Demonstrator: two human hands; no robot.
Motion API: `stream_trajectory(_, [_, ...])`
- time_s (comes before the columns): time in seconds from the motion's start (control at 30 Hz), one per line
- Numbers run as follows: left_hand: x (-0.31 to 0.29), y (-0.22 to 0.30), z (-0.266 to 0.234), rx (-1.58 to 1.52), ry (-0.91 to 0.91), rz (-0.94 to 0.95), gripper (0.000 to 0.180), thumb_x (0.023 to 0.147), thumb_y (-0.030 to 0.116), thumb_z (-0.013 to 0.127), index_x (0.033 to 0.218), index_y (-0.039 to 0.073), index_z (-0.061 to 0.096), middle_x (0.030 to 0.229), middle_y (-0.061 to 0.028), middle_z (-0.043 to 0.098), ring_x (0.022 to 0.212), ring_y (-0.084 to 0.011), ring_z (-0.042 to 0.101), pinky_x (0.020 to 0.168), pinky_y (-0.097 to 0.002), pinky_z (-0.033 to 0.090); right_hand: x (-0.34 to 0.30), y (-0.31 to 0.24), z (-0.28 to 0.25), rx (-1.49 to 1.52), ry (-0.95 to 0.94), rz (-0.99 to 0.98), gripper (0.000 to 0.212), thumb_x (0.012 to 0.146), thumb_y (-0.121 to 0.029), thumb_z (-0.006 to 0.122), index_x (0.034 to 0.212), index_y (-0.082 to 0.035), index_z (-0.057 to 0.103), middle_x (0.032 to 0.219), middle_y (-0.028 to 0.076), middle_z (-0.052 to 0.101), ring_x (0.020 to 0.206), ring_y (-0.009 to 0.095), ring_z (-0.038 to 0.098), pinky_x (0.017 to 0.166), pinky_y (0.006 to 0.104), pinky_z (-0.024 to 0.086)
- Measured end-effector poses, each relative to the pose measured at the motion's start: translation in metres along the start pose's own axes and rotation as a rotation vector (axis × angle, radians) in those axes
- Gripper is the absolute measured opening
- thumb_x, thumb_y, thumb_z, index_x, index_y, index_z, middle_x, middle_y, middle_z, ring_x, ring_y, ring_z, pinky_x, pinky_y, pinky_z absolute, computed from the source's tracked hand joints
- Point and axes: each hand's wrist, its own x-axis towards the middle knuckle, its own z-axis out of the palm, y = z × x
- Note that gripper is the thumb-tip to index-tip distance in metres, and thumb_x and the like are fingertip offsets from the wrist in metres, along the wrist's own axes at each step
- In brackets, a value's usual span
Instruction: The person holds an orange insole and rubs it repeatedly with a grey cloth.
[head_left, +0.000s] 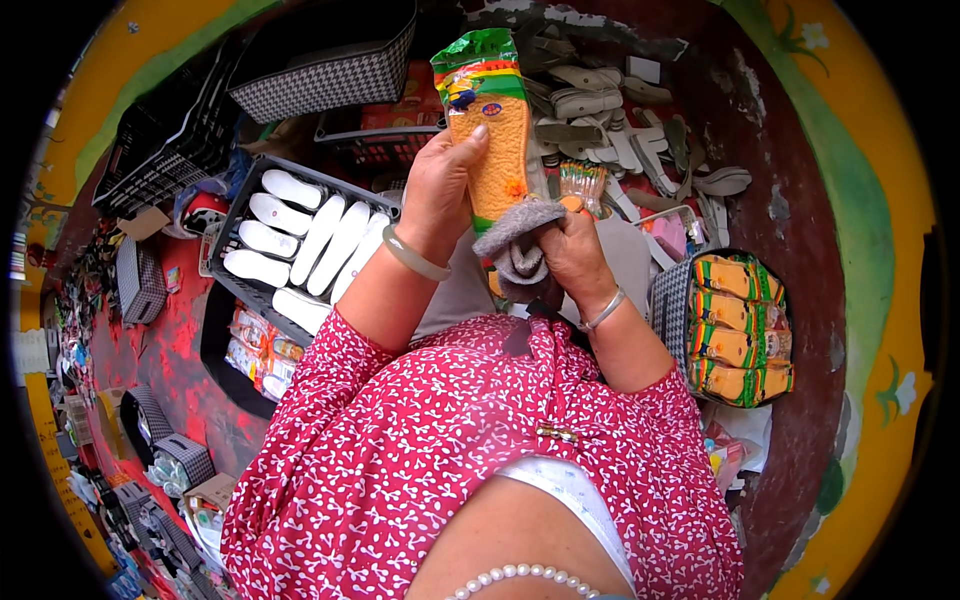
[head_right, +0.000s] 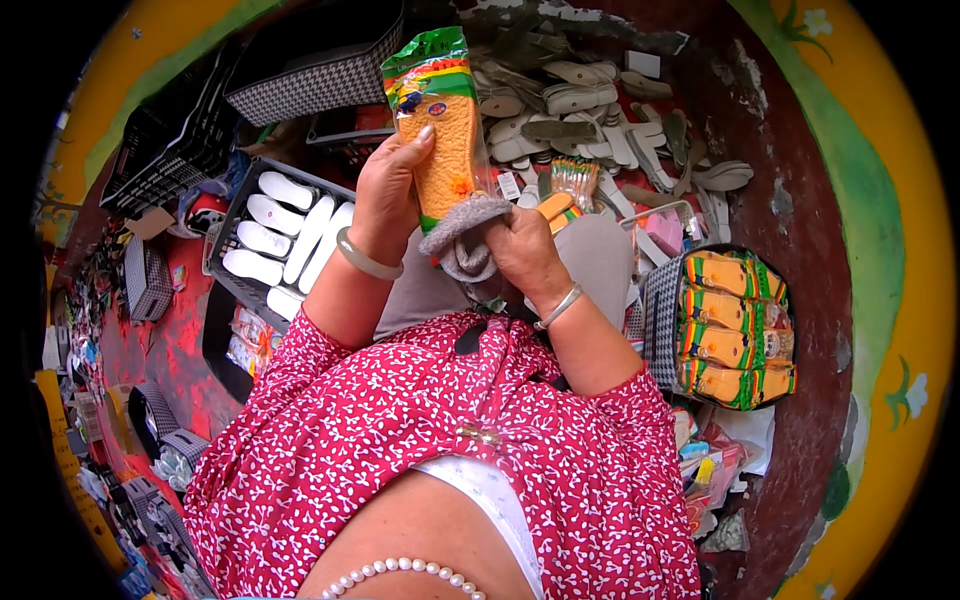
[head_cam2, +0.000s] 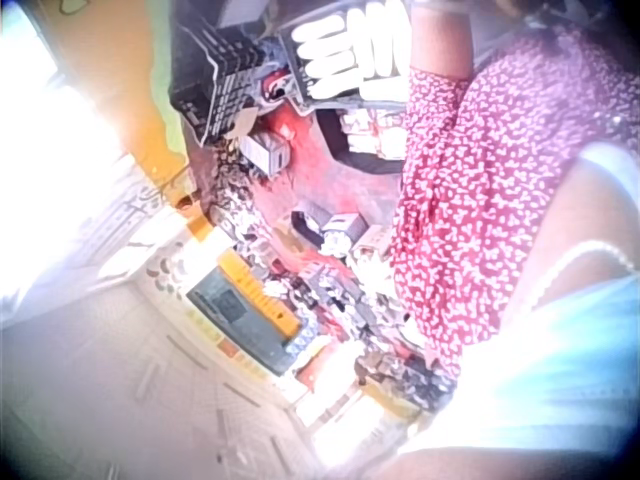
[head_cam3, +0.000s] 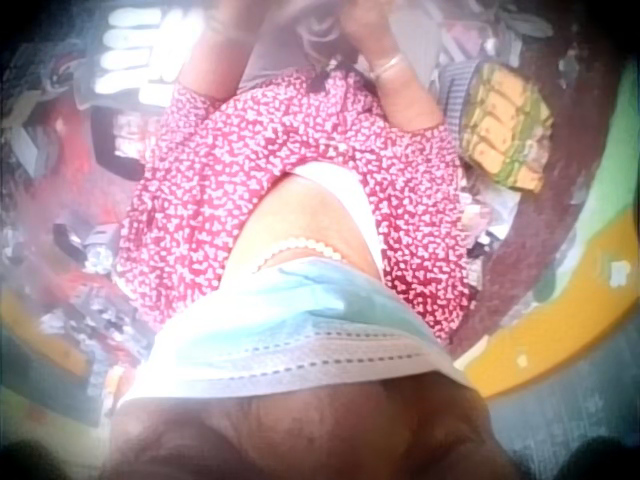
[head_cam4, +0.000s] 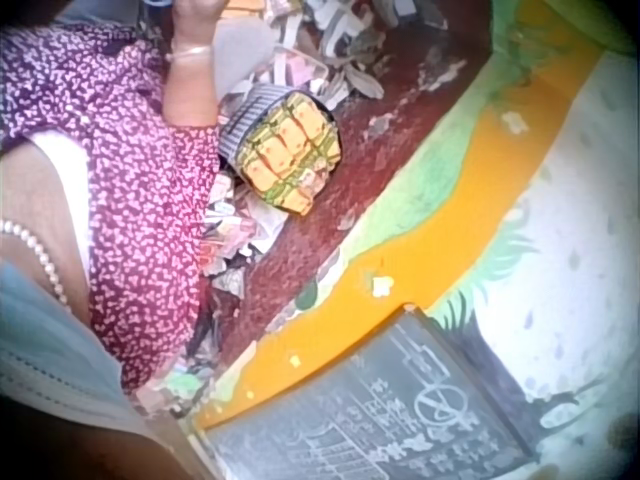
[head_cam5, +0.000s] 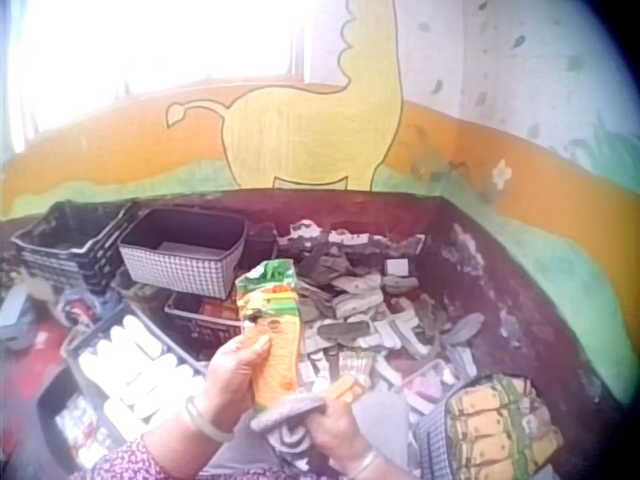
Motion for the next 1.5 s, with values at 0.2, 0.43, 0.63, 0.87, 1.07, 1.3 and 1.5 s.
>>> stream_trajectory(0.2, [0.016,0.015,-0.023,0.023,0.078,0.194,0.029,0.092,0.010,0.044,0.116,-0.005,0.045,0.109,-0.0152,0.057,0.097,-0.0235,0.060,0.086,-0.0366,0.049,-0.010,0.005,-0.015,-0.005,0.015,0.044,0.032,0.089,-0.028,0.057,0.100,0.002,0.062,0.088,0.003,0.064,0.079,0.008,0.059,0.071,0.0233,0.048])
stream_trajectory(0.43, [0.035,0.035,-0.046,-0.209,0.332,0.385,0.034,0.092,0.010,0.042,0.122,-0.005,0.039,0.119,-0.0183,0.051,0.111,-0.0307,0.051,0.099,-0.0450,0.037,-0.010,0.026,-0.040,0.557,0.034,0.186,0.051,0.081,-0.037,0.064,0.114,0.001,0.053,0.106,0.010,0.061,0.096,0.019,0.060,0.086,0.0333,0.047])
stream_trajectory(0.63, [0.026,-0.010,-0.009,-0.198,0.295,0.388,0.031,0.093,0.012,0.041,0.120,-0.002,0.040,0.114,-0.0147,0.052,0.105,-0.0259,0.052,0.096,-0.0399,0.040,0.010,0.024,-0.020,0.875,-0.088,0.165,0.063,0.073,-0.039,0.070,0.123,-0.006,0.048,0.116,0.012,0.057,0.109,0.026,0.053,0.099,0.0423,0.039])
stream_trajectory(0.87, [0.004,-0.029,0.011,-0.063,0.105,0.266,0.033,0.094,0.018,0.044,0.124,0.002,0.042,0.117,-0.0076,0.051,0.112,-0.0194,0.048,0.100,-0.0356,0.034,0.025,0.023,-0.020,0.736,0.298,0.156,0.024,0.086,-0.012,0.057,0.107,0.000,0.055,0.100,0.010,0.062,0.087,0.023,0.062,0.077,0.0366,0.052])
stream_trajectory(1.07, [-0.002,-0.015,-0.026,1.185,0.108,0.808,0.073,0.074,0.012,0.070,0.136,0.003,0.032,0.144,-0.0154,0.024,0.137,-0.0288,0.015,0.110,-0.0396,0.014,0.015,0.020,-0.060,0.777,0.441,0.200,0.024,0.089,-0.013,0.053,0.106,0.004,0.056,0.099,0.014,0.062,0.083,0.024,0.064,0.071,0.0362,0.055])
stream_trajectory(1.3, [0.005,0.008,-0.011,2.123,-0.599,0.927,0.027,0.076,0.014,0.060,0.103,0.011,0.061,0.106,-0.0073,0.063,0.115,-0.0218,0.051,0.102,-0.0408,0.031,0.008,0.019,-0.064,0.682,0.369,0.407,0.022,0.090,-0.016,0.051,0.103,0.001,0.058,0.092,0.012,0.064,0.078,0.022,0.065,0.066,0.0351,0.055])
stream_trajectory(1.5, [0.008,0.016,-0.011,1.750,-0.341,0.152,0.028,0.081,0.018,0.063,0.105,0.004,0.059,0.088,-0.0089,0.065,0.077,-0.0146,0.063,0.070,-0.0270,0.049,0.001,0.014,-0.114,0.757,0.285,0.341,0.037,0.093,-0.027,0.041,0.100,0.006,0.058,0.088,0.015,0.064,0.078,0.026,0.064,0.073,0.0383,0.053])
